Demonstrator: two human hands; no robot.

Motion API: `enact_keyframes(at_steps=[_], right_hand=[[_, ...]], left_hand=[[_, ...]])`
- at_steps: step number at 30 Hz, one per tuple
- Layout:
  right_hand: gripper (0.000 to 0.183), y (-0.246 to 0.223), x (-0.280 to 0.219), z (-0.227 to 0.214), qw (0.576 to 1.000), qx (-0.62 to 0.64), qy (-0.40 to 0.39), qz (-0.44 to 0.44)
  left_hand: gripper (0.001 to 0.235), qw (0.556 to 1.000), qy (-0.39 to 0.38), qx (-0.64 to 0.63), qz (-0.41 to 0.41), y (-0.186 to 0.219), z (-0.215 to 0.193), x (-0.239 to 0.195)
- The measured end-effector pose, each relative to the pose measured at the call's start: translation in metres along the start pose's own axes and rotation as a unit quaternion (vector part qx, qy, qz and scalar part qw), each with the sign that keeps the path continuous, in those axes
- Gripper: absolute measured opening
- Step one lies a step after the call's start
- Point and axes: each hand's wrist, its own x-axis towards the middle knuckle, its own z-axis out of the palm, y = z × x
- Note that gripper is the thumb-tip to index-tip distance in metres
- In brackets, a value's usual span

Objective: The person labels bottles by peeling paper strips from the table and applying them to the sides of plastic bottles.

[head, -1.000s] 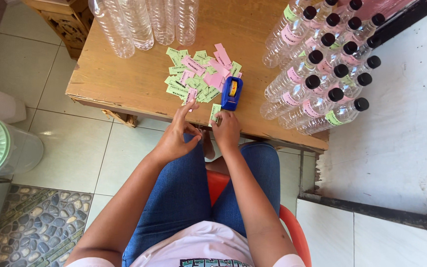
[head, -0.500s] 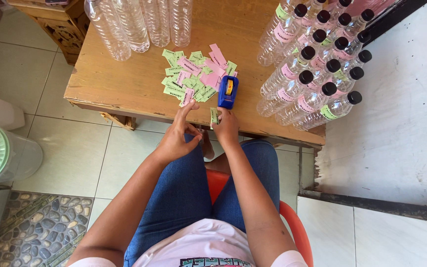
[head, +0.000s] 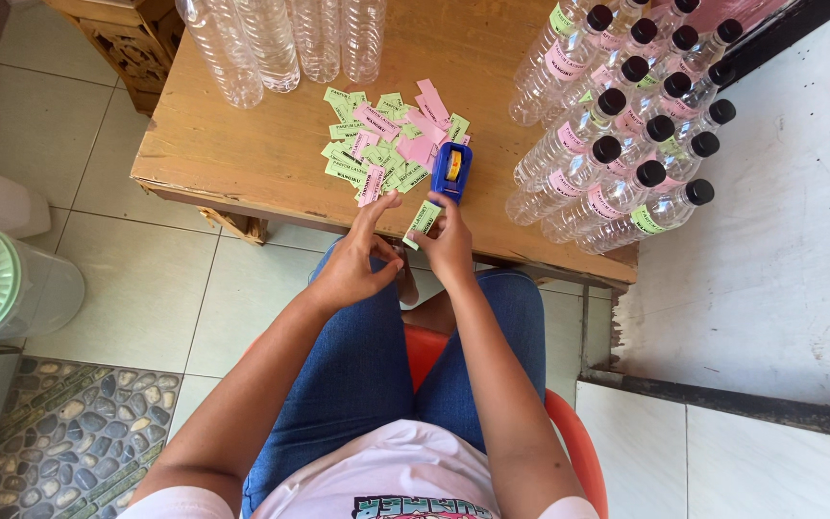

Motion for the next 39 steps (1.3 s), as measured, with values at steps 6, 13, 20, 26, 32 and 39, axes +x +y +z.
enact_keyframes(at_steps=[6,13,20,26,32,39], right_hand=[[0.037,-0.025,-0.022,-0.013,0.998,-0.027,-0.046,-0.019],[0.023,-0.052,-0.04,-0.027,0.987,-0.095,-0.089,-0.096],[0.017,-0.08,-0.057,-0.043,0.979,-0.114,-0.108,-0.133],[0.014,-0.07,-0.056,-0.044,0.981,-0.093,-0.11,-0.13],[0.017,-0.073,-0.059,-0.045,0.977,-0.113,-0.105,-0.15],[0.014,-0.078,-0.06,-0.05,0.969,-0.103,-0.122,-0.191]], left_hand=[[0.091,1.0,-0.021,0.016,0.009,0.009,0.003,-0.001],[0.091,0.999,-0.044,0.007,0.004,0.018,0.005,-0.003],[0.094,0.997,-0.06,-0.049,-0.012,0.019,0.009,-0.004],[0.098,0.993,-0.076,-0.091,-0.009,0.009,0.011,-0.003],[0.099,0.993,-0.082,-0.087,-0.013,0.012,0.011,-0.004],[0.101,0.991,-0.089,-0.095,-0.022,0.009,0.01,-0.003]])
